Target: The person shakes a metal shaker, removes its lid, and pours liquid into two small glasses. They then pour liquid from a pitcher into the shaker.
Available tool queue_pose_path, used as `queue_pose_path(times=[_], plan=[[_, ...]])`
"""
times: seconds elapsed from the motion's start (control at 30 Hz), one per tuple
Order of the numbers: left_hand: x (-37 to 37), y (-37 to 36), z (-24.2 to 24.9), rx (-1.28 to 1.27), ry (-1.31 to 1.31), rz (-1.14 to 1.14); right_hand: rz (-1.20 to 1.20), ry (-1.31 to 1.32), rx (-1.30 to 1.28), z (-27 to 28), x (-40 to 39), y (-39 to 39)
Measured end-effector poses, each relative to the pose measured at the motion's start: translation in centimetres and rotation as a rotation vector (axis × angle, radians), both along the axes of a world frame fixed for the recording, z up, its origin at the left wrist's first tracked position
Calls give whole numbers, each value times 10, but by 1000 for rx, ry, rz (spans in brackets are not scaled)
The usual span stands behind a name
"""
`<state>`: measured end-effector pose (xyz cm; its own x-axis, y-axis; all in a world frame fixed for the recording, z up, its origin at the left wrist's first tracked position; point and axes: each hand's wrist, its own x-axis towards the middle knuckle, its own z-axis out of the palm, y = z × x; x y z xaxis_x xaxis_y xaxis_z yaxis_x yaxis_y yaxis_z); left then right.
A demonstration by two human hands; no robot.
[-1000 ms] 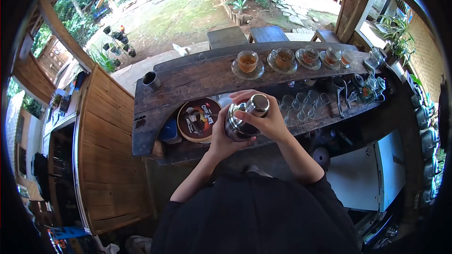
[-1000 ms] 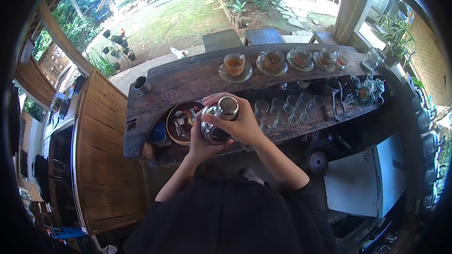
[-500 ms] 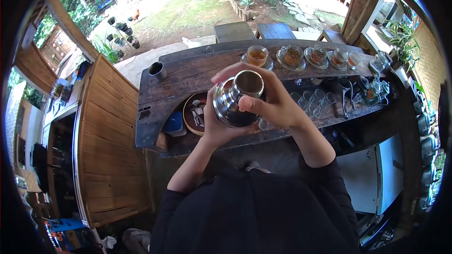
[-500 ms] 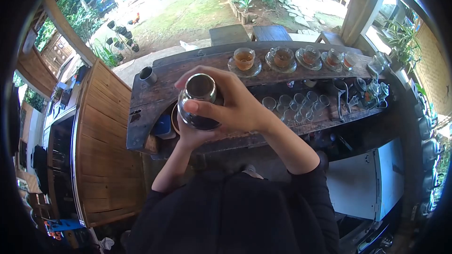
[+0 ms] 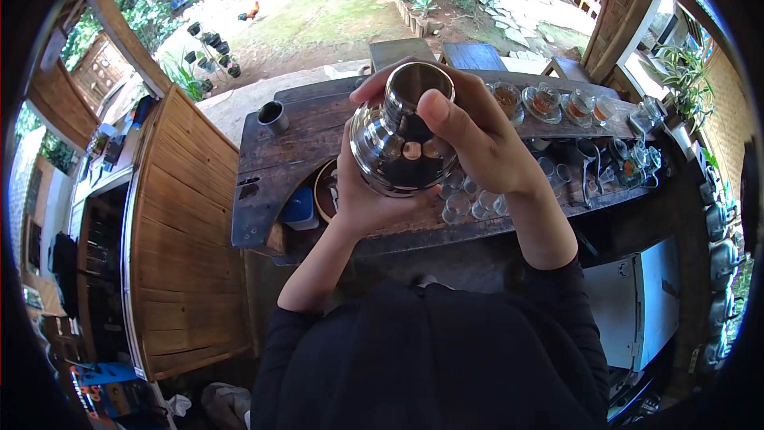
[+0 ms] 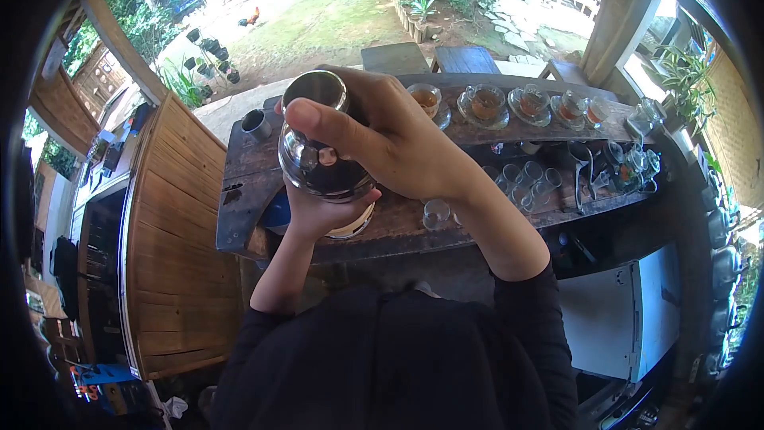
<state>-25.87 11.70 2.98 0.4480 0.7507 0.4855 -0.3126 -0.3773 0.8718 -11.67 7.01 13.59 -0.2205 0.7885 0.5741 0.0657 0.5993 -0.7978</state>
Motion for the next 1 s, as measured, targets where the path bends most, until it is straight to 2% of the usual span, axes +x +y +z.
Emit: queue_pose_path(times=[0.13,0.2,0.23,0.3,0.6,0.77,0.83,1.0], plan=[[0,-2,-1,53,47,24,-52,13,-78,1,3,10],[2,-3,0,45,53,15,-103,-154,289,-5,4,25],[2,-3,1,21,72,7,-103,-154,290,-4,5,25],[4,-3,2,-1,91,-1,-49,-109,65,-1,5,24],[6,8,-18,42,81,16,-5,-72,-2,-19,12,30],[10,13,-32,-35,53,-102,3,-35,-33,-29,17,31],[14,13,-34,-32,30,-84,13,-28,-36,-34,20,33],[21,14,-52,-68,9,-72,2,-93,-181,-45,29,36]])
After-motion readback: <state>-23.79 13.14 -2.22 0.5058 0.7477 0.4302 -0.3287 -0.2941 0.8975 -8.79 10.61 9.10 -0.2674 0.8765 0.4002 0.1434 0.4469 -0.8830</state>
